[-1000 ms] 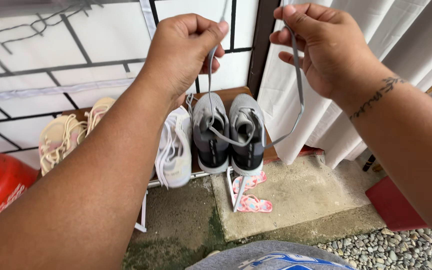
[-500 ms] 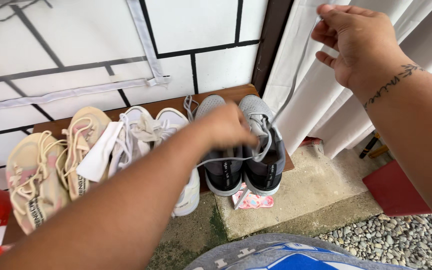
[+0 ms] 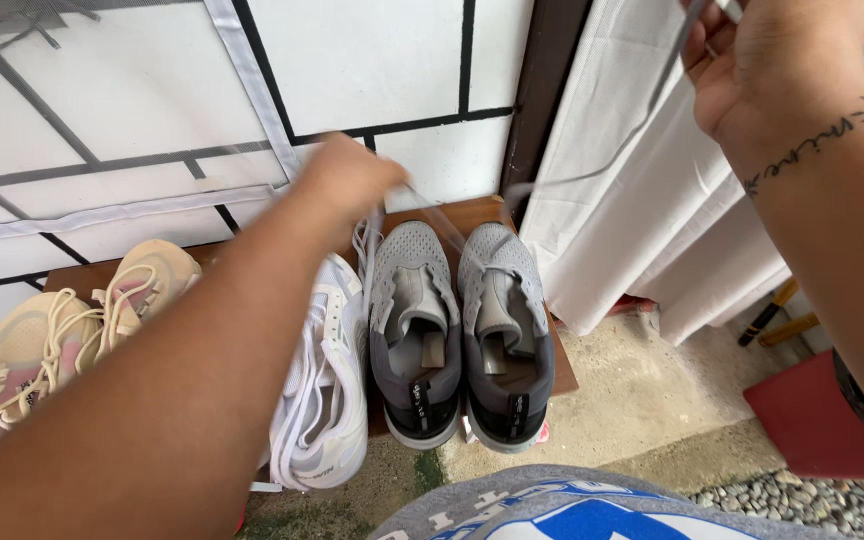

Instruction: The person removes the laces from a pair of gray sneakers and then re-laces them. They thread the laces through the eyelets, pull them tight, and tie a knot. The shoes remain on a wooden shelf next to other footwear.

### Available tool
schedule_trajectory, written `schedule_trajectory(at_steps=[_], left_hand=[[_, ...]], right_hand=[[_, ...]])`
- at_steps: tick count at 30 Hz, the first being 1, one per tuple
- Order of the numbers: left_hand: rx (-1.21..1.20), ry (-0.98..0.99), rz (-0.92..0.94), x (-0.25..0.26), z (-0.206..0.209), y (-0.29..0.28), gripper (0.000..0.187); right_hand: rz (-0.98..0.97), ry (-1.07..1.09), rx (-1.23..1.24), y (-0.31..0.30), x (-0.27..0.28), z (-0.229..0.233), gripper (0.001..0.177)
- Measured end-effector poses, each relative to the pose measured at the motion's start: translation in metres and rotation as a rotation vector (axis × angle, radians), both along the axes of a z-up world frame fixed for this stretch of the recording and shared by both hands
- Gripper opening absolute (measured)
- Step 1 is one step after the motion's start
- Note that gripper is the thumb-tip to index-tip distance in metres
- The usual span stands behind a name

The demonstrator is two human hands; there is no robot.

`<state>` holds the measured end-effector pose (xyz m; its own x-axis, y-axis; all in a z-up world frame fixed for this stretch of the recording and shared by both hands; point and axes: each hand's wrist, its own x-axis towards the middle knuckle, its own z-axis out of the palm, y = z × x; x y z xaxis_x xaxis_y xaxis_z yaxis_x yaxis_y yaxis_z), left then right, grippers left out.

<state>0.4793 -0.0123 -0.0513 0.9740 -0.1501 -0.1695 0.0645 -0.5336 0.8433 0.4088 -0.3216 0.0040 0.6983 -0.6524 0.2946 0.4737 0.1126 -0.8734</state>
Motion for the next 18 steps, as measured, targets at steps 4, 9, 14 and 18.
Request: schedule_trajectory(at_steps=[4, 9, 14, 18], left_hand=[[0.051, -0.142, 0.169, 0.013, 0.017, 0.015, 0.04], [-0.068, -0.079, -0.121, -0.004, 0.029, -0.018, 0.058], [-0.043, -0.079, -0.332, -0.013, 0.017, -0.062, 0.046], [-0.292, -0.044, -0.135, 0.006, 0.021, -0.046, 0.032]], right_hand=[[0.117, 0.14, 0.074, 0.006, 0.019, 0.004, 0.019], [0.529, 0.256, -0.266, 0.039, 0.023, 0.005, 0.013], [0.748, 0.276, -0.22, 0.063, 0.028, -0.005, 0.008], [0.612, 0.763, -0.803, 0.063, 0.03, -0.048, 0.022]])
